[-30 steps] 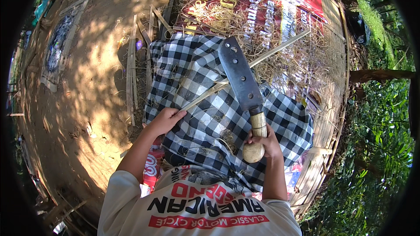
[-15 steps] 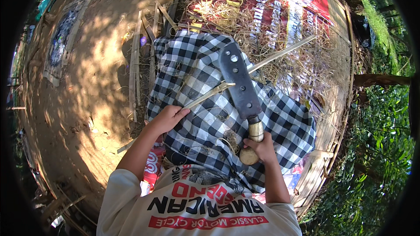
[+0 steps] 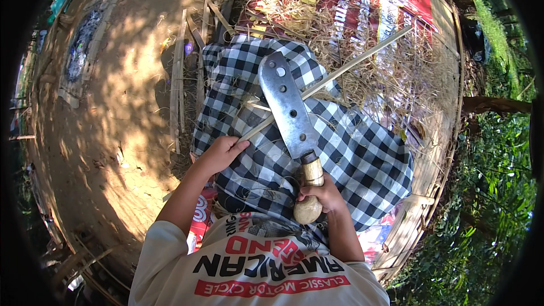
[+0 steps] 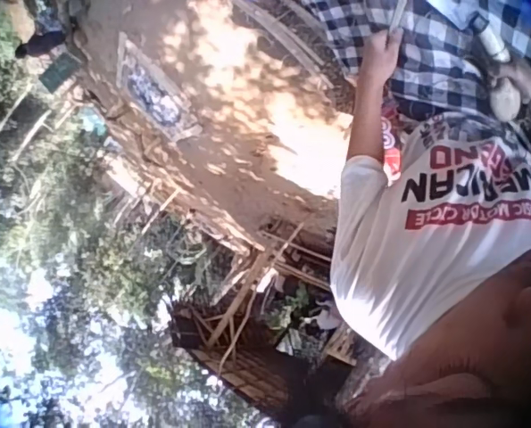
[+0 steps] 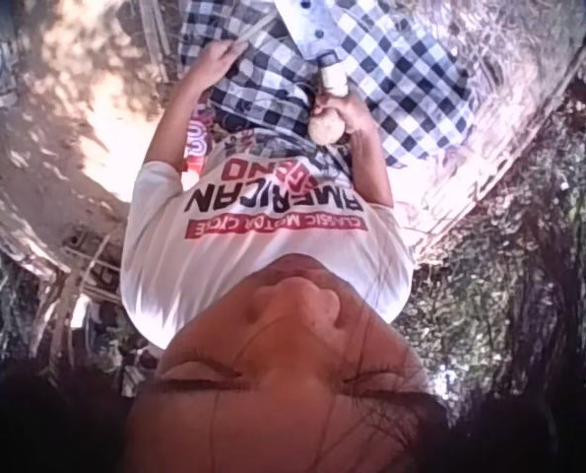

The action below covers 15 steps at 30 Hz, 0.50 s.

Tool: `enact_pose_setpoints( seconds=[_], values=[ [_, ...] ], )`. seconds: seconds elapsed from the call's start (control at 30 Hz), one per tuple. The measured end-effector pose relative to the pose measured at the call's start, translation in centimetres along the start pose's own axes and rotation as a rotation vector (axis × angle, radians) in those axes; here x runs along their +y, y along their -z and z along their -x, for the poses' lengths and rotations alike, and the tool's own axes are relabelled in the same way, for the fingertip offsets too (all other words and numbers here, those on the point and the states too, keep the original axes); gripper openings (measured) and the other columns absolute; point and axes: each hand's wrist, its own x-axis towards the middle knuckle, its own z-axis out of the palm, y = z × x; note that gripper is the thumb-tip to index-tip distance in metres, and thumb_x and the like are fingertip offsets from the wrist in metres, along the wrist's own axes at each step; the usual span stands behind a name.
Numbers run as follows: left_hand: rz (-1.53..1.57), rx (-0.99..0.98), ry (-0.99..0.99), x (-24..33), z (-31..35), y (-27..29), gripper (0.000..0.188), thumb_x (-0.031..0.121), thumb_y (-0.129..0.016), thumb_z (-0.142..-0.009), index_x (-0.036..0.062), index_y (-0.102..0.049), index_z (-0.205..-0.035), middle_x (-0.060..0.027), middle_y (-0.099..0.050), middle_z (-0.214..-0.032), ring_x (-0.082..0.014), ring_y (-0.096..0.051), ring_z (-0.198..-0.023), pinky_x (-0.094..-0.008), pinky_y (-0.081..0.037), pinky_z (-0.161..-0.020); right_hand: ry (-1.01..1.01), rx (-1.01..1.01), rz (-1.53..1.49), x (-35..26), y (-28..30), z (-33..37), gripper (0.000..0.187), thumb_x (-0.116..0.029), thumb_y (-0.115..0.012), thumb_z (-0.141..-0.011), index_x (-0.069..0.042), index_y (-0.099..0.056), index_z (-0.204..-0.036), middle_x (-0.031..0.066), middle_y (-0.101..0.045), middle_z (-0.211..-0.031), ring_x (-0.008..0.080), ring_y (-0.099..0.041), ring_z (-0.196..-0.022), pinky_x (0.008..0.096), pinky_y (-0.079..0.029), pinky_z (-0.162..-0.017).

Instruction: The person thins a bamboo strip by scraping a machete along its length while holding the strip by hand. The person removes wood shavings from the strip by repeatedly sliding the blade down the material.

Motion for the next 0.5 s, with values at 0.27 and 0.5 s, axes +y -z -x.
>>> enact_pose_setpoints(
  seconds=[0.27,0.5],
  values=[
    [-0.048,-0.013,-0.036,0.5,-0.3,0.2,0.043,0.031,-0.061,-0.095,-0.0043,-0.057,-0.071,-0.0024,-0.038,-0.050,-0.0099,-0.034,-0.050,-0.0319,-0.031,-0.045,0.196,0.420,0.118,-2.6,1.8,1.7,0.017,-0.001,-0.074,-0.074,0.001,-0.059,-0.080,0.0088,-0.064,-0.068,0.0175,-0.064,-0.060,0.0320,-0.052,-0.058],
    [-0.032,-0.027,-0.074,-0.2,-0.3,0.2,0.041,0.029,-0.061,-0.095,-0.0046,-0.057,-0.072,-0.0044,-0.038,-0.051,-0.0108,-0.034,-0.050,-0.0331,-0.032,-0.046,0.113,0.231,0.341,-3.6,2.2,2.5,0.013,0.002,-0.069,-0.070,0.004,-0.060,-0.079,0.0112,-0.065,-0.069,0.0182,-0.063,-0.060,0.0312,-0.052,-0.060]
  ],
)
